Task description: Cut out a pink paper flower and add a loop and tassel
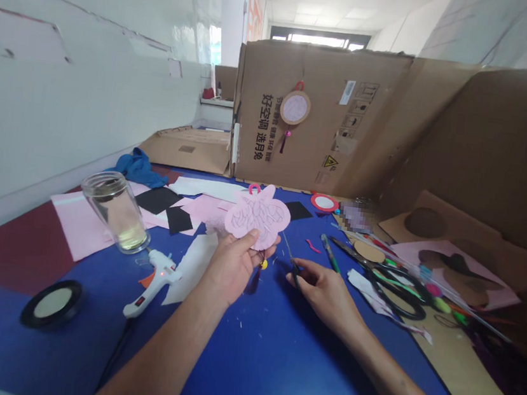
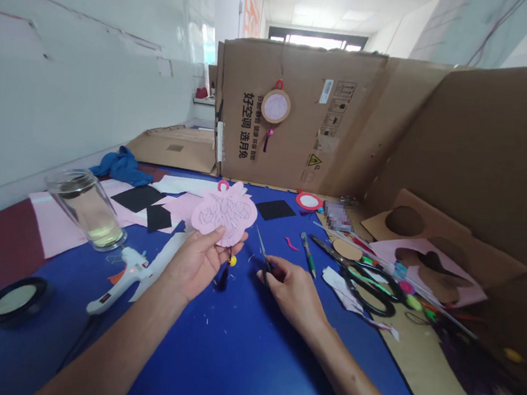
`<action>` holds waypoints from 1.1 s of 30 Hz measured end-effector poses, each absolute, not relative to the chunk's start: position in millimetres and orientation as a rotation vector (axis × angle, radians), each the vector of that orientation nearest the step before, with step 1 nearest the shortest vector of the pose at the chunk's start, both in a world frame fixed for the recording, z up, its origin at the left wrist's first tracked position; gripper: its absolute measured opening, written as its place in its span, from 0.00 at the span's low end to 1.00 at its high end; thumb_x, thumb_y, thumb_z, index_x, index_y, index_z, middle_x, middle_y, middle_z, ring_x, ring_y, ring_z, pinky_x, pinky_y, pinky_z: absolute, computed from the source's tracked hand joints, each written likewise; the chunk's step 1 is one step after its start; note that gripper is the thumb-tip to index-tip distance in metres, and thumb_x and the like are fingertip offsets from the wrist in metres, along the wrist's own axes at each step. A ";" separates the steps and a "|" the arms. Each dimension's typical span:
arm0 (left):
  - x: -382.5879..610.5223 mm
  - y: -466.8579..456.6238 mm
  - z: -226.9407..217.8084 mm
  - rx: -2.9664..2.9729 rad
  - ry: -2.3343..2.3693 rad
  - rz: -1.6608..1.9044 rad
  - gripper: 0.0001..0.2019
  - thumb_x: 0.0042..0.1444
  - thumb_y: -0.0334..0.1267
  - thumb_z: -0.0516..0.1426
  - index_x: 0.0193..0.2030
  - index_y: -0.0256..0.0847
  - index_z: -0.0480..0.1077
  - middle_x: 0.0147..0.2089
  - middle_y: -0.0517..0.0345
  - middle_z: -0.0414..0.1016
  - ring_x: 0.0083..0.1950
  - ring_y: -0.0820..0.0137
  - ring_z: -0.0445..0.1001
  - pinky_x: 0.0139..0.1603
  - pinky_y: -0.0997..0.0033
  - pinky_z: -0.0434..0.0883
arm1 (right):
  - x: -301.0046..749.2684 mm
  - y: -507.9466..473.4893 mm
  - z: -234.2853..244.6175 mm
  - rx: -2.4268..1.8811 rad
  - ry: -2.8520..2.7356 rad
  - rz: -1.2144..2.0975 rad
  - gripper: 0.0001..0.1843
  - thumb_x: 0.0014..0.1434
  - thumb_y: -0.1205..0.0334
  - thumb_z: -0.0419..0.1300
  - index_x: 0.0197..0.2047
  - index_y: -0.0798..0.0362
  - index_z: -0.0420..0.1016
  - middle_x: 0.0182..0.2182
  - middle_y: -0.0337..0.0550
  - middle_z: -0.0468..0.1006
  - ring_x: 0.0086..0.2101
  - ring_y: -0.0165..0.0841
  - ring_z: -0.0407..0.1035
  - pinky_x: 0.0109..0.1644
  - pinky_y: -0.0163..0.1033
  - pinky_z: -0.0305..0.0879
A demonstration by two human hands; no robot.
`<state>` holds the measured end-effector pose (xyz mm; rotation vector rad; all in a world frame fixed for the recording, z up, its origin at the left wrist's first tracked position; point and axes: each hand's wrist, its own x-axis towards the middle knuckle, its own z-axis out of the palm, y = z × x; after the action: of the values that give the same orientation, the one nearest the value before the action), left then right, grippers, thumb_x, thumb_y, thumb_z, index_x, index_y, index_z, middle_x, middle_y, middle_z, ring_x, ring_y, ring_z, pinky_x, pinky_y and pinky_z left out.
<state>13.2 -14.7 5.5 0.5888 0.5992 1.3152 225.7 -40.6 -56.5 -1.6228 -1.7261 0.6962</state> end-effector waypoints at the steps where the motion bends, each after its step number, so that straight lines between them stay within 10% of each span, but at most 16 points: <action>1: 13.3 -14.4 5.4 0.582 0.586 1.295 0.28 0.62 0.30 0.67 0.69 0.41 0.72 0.56 0.40 0.86 0.54 0.53 0.87 0.55 0.58 0.81 | 226.4 -41.6 -55.0 -1.628 -1.755 0.681 0.25 0.66 0.45 0.63 0.58 0.52 0.87 0.27 0.37 0.78 0.28 0.34 0.67 0.31 0.37 0.59; 33: 14.7 -14.5 3.8 0.602 0.530 1.235 0.18 0.67 0.27 0.62 0.62 0.39 0.78 0.55 0.37 0.86 0.54 0.53 0.87 0.56 0.57 0.82 | 230.5 -49.0 -43.2 -1.738 -1.897 0.518 0.21 0.67 0.46 0.63 0.55 0.47 0.88 0.33 0.43 0.87 0.34 0.41 0.79 0.37 0.40 0.64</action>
<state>14.7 -14.5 3.8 0.6022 0.5298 1.2349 230.5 -49.0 -43.2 -1.7377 -1.8970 0.5177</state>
